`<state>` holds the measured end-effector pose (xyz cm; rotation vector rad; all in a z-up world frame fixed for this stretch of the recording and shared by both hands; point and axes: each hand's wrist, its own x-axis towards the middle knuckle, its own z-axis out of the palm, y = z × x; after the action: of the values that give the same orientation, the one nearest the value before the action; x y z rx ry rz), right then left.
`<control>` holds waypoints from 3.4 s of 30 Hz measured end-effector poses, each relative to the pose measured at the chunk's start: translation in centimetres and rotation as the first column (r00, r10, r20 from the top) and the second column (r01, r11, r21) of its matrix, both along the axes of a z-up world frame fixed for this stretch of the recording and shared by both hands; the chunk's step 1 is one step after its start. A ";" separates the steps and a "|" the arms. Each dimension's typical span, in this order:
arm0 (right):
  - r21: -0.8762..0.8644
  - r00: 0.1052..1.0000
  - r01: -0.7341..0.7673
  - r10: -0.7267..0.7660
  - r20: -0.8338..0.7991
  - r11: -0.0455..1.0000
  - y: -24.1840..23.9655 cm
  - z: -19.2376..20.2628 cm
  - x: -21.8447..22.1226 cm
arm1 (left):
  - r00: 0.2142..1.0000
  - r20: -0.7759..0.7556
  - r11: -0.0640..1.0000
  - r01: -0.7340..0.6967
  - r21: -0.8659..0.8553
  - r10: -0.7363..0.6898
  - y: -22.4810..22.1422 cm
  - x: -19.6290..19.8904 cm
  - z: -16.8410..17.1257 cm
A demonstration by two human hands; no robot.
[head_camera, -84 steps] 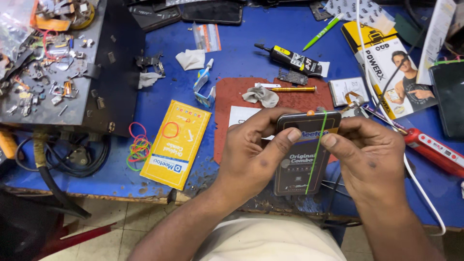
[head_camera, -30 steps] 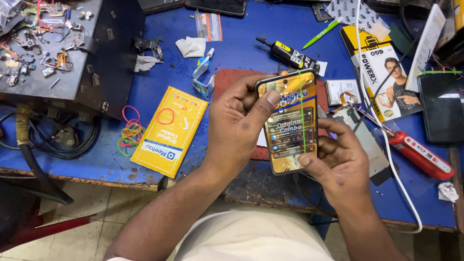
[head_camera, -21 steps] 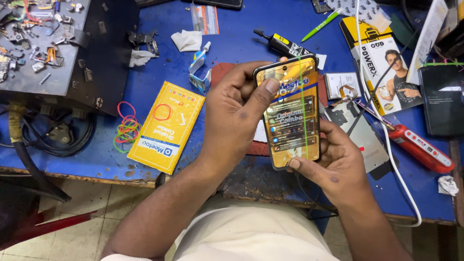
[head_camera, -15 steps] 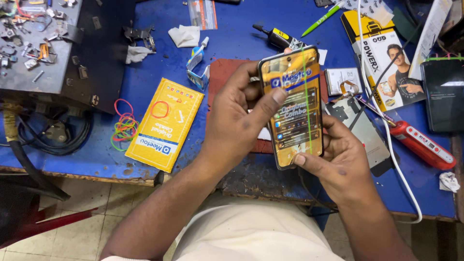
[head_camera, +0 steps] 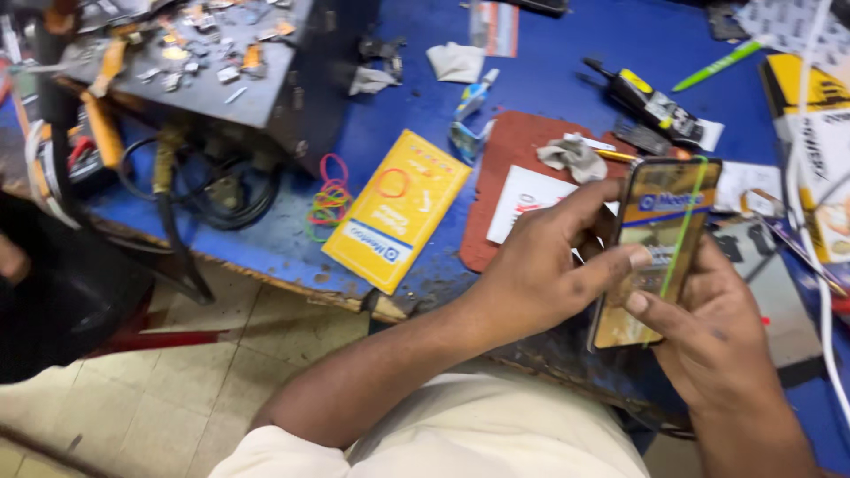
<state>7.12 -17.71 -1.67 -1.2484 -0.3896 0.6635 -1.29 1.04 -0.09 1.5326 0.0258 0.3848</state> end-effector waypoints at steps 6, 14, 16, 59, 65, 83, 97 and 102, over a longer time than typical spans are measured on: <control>-0.088 0.994 0.080 -0.072 0.084 0.993 -0.4 0.3 -0.4 | 0.869 0.242 0.546 -0.466 0.696 0.432 7.3 -4.9 -2.0; -0.079 0.976 0.121 -0.104 0.191 0.990 0.5 -0.2 -0.1 | 0.772 0.157 0.078 -0.259 0.963 0.616 10.6 -7.0 -3.8; -0.091 0.983 0.098 -0.082 0.164 0.991 0.7 0.1 -0.1 | 0.765 0.207 0.067 -0.310 0.948 0.610 10.6 -6.7 -3.5; -0.246 0.958 -0.279 0.286 -0.007 0.928 -0.5 -0.7 -0.6 | 0.990 -0.053 0.945 0.106 -0.309 -0.129 5.7 -0.1 0.5; -0.175 0.994 0.022 -0.002 0.113 0.984 2.6 1.1 -1.2 | 0.981 0.138 0.861 -0.185 0.474 0.135 2.2 -2.6 2.2; 0.450 0.946 0.130 -0.246 0.212 0.884 -1.5 2.2 1.4 | 0.928 -0.305 0.849 0.021 -0.527 -0.212 -2.0 -2.9 -5.8; -0.244 -0.148 -0.161 0.221 0.964 0.956 0.1 5.1 -0.6 | 0.978 -0.114 0.911 0.115 -0.397 -0.174 -0.1 -0.8 -2.4; -0.245 -0.302 -0.004 0.233 0.925 0.969 0.9 5.5 -0.5 | 0.971 -0.179 0.915 0.075 -0.396 -0.157 -0.3 -1.2 -1.6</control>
<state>6.64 -16.79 3.85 -1.6895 -2.0300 -0.5268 -2.51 0.71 -1.66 1.1678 0.1649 0.1109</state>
